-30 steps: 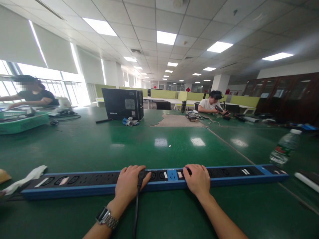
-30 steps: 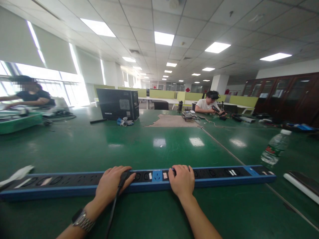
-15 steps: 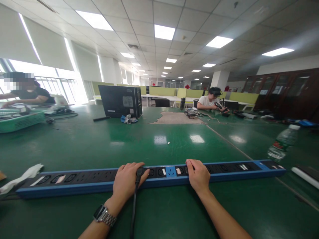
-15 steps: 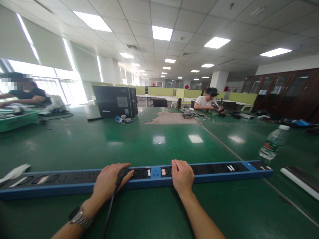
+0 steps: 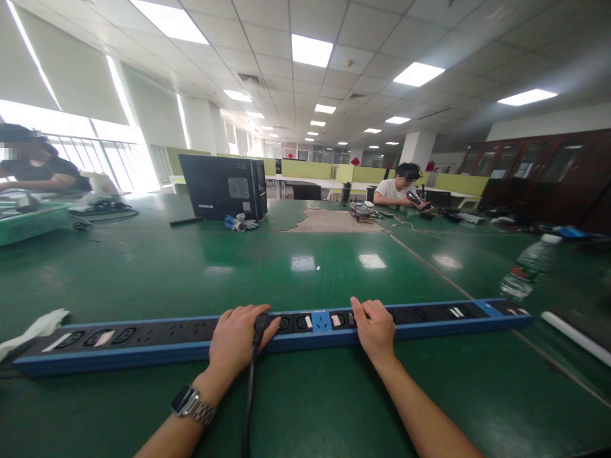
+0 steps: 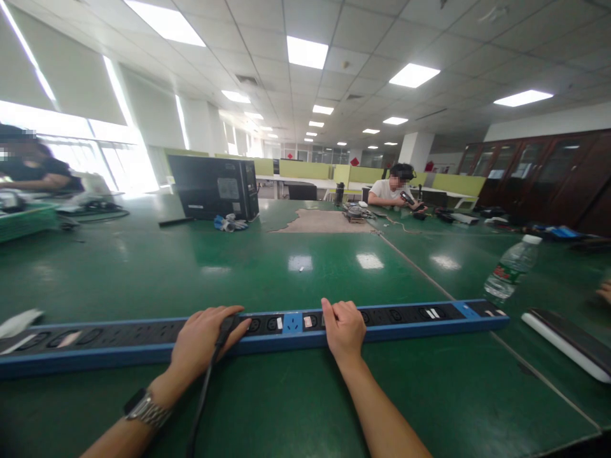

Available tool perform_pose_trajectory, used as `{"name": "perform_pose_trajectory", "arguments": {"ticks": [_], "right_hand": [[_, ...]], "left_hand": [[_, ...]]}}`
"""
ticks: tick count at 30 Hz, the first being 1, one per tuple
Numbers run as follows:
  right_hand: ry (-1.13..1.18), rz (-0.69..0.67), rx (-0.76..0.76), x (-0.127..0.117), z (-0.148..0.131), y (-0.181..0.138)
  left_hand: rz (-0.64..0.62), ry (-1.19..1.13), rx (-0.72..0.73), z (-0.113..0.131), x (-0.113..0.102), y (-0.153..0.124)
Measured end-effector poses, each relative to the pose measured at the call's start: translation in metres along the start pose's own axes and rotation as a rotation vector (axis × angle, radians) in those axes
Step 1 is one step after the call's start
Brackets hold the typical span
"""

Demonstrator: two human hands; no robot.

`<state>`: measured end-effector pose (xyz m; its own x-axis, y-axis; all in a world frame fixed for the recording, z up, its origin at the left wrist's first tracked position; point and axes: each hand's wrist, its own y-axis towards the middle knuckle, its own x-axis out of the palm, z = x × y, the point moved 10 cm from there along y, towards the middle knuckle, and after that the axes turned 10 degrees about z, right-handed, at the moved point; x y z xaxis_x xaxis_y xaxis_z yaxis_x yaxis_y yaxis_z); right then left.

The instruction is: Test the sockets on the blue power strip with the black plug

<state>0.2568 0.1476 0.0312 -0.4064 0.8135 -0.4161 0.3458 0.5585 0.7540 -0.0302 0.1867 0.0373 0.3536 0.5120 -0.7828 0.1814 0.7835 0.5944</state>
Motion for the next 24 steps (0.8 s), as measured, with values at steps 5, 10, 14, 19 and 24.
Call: {"name": "perform_pose_trajectory", "arguments": {"ticks": [5, 10, 14, 19, 24], "right_hand": [[0.011, -0.023, 0.047, 0.000, 0.003, 0.001], [0.014, -0.046, 0.109, 0.000, 0.009, 0.001], [0.023, -0.055, 0.138, 0.002, 0.011, 0.001], [0.092, -0.020, 0.178, -0.003, 0.010, 0.001], [0.268, 0.111, 0.172, -0.031, -0.001, 0.004]], "left_hand": [[0.004, 0.028, 0.008, 0.001, 0.000, 0.000], [0.004, 0.027, 0.017, 0.002, 0.002, 0.000], [0.001, 0.032, 0.016, 0.001, 0.002, -0.001], [-0.007, 0.030, 0.013, 0.002, 0.001, 0.000], [0.016, 0.040, 0.007, 0.002, -0.001, 0.000]]}}
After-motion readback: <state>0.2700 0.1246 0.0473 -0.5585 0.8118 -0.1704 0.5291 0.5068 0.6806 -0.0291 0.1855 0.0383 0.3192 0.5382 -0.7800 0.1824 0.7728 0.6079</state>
